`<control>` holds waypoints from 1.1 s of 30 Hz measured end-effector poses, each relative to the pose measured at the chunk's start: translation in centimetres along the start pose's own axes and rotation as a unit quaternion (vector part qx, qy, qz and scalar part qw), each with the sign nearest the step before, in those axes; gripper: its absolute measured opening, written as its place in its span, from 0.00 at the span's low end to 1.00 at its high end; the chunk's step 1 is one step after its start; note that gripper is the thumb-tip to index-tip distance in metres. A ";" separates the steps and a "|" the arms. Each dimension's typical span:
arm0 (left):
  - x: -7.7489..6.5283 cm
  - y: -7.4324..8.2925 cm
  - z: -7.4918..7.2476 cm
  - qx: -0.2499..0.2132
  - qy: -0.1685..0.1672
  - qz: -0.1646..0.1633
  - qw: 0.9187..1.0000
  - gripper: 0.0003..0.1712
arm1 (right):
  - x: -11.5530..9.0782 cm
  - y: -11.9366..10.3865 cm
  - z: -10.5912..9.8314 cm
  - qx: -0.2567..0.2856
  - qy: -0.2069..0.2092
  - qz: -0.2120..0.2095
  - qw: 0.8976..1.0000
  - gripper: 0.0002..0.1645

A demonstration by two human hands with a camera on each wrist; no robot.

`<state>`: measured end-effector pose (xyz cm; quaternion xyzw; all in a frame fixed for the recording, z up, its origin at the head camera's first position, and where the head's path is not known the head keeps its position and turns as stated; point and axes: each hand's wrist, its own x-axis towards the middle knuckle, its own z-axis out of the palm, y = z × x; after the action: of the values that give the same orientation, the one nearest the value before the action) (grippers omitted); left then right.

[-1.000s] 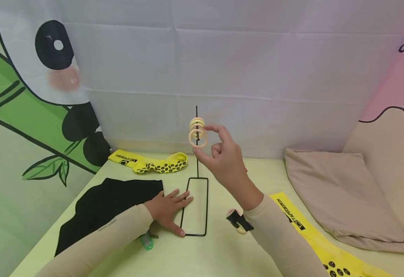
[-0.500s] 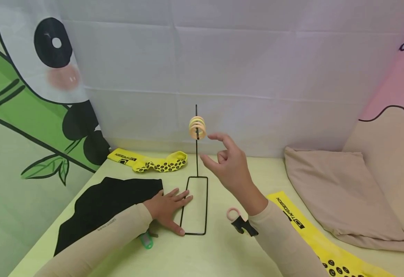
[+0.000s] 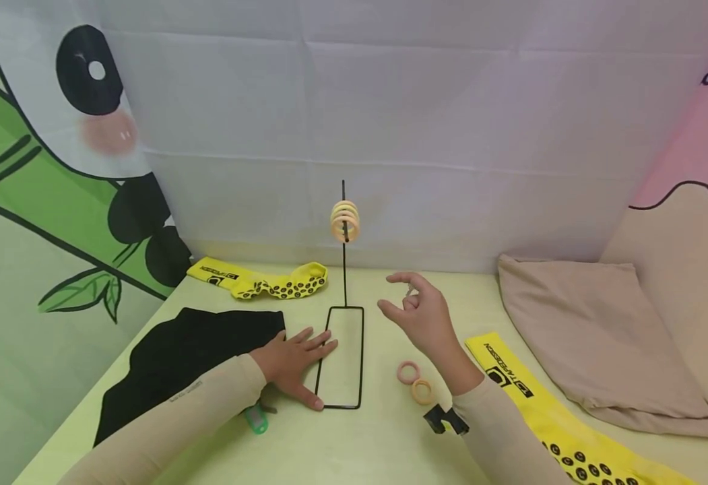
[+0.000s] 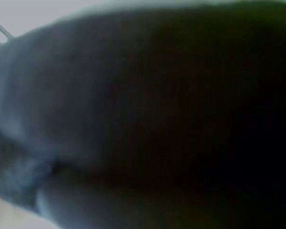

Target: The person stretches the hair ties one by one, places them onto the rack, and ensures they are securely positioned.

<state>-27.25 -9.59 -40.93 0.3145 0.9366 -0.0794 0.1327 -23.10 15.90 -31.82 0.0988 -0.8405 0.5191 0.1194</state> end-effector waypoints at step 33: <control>0.2 -0.2 0.3 -0.014 -0.002 -0.003 1.000 0.66 | -1.7 10.3 1.7 -0.221 -0.196 0.201 0.934 0.24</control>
<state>-27.41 -9.68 -41.24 0.3099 0.9382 -0.0671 0.1391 -24.68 18.97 -41.86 -0.0013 -0.9431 0.3037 -0.1353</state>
